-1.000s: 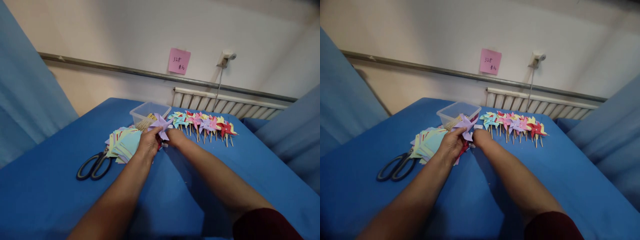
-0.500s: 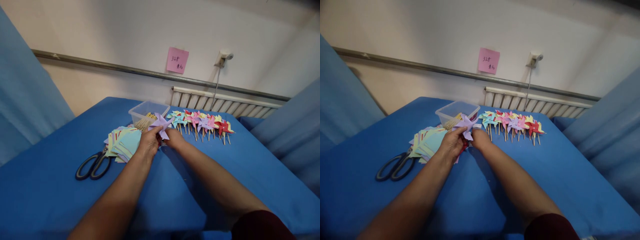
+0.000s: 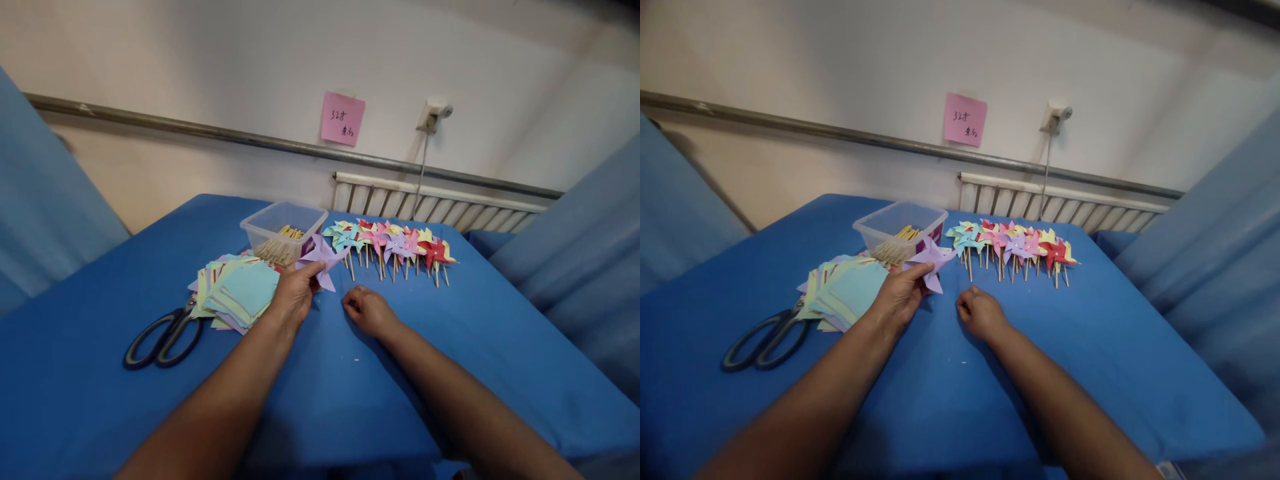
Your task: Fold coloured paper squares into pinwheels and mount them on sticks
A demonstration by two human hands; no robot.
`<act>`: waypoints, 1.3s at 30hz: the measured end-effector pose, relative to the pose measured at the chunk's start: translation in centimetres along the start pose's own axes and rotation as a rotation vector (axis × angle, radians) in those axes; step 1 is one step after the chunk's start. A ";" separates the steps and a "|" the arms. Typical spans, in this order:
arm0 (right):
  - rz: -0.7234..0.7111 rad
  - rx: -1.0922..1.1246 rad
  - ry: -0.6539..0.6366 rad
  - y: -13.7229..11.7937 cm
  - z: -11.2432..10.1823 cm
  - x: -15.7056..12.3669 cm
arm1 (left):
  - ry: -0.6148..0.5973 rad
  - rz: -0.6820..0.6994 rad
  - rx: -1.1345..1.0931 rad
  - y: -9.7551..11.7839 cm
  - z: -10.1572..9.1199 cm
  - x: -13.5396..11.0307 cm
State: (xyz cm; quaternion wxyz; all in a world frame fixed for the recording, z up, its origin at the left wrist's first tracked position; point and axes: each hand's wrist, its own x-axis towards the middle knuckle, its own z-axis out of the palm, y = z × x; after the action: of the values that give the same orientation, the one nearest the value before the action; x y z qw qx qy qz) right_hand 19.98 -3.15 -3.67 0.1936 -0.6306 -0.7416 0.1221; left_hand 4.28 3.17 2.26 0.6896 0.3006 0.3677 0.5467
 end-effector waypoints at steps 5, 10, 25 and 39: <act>-0.028 -0.014 0.023 1.1 0.0 -0.3 | 0.011 -0.016 0.052 -0.3 0.2 -0.3; -0.024 0.025 0.035 2.2 -0.2 -0.5 | 0.025 -0.026 0.055 -0.2 0.6 -0.6; 0.071 -0.162 0.017 0.5 -1.3 -0.9 | 0.017 -0.041 0.076 -0.4 0.8 -0.8; 0.122 -0.203 -0.024 0.1 -1.3 -0.3 | -0.022 -0.016 0.144 -1.4 0.4 -0.6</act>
State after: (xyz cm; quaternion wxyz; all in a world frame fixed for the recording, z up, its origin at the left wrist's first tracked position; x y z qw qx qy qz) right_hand 20.67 -3.52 -2.58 0.1121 -0.6892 -0.7128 0.0656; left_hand 5.26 2.27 1.46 0.6745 0.3525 0.4007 0.5101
